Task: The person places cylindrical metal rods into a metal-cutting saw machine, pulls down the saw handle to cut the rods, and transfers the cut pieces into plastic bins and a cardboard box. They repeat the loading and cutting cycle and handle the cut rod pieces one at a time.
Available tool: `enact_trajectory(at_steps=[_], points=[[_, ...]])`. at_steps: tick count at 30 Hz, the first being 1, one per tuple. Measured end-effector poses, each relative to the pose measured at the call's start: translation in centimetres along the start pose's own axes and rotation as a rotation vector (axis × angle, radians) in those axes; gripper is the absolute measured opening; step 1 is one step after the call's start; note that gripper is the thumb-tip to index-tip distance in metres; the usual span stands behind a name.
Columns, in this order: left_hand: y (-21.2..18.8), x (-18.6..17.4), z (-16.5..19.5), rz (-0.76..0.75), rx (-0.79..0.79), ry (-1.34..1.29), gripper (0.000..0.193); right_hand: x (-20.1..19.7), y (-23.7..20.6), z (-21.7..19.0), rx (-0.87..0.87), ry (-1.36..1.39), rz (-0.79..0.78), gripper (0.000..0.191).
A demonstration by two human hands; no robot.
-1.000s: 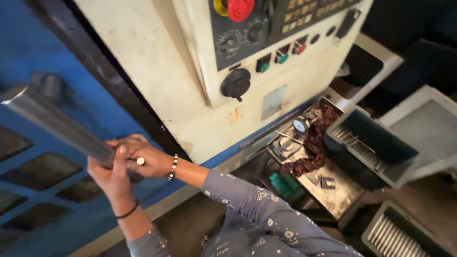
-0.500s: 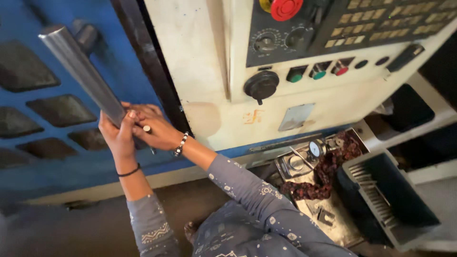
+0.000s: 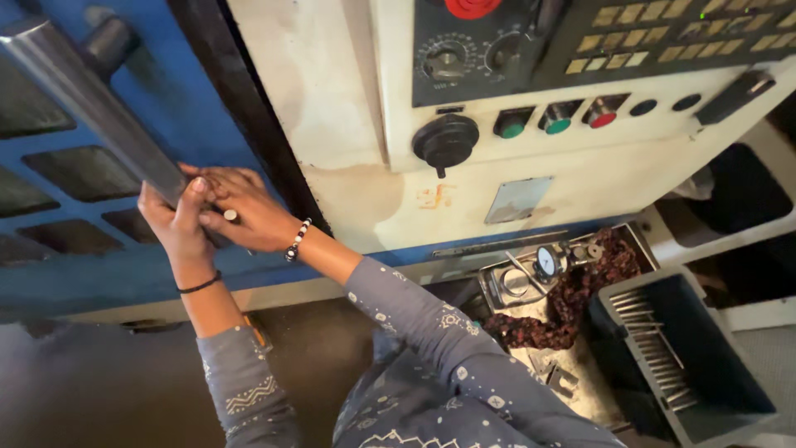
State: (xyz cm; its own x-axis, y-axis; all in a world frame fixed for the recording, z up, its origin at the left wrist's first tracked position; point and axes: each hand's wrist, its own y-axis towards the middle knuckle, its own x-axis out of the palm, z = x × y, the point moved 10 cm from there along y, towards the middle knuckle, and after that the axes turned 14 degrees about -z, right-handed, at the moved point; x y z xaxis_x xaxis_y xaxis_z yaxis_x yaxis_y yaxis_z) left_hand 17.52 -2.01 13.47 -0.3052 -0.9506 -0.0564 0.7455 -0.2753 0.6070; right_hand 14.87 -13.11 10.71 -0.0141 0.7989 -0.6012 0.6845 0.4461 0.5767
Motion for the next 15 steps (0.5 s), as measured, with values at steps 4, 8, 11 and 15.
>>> enact_trajectory(at_steps=[4,8,11,15], points=[[-0.2,-0.4,-0.3,0.017,0.004,-0.05,0.023,0.5,0.1,0.2,0.004,-0.028,-0.003,0.059],[-0.9,-0.7,-1.0,0.047,-0.07,-0.095,0.027,1.4,0.1,1.0,0.017,-0.028,-0.018,0.043],[-1.3,-0.2,-0.7,0.015,-0.004,-0.229,0.026,1.7,-0.5,1.0,-0.006,-0.016,0.07,0.046],[-1.3,-0.3,0.0,-0.053,0.056,-0.11,0.019,2.6,-0.2,1.4,0.026,-0.054,0.068,0.066]])
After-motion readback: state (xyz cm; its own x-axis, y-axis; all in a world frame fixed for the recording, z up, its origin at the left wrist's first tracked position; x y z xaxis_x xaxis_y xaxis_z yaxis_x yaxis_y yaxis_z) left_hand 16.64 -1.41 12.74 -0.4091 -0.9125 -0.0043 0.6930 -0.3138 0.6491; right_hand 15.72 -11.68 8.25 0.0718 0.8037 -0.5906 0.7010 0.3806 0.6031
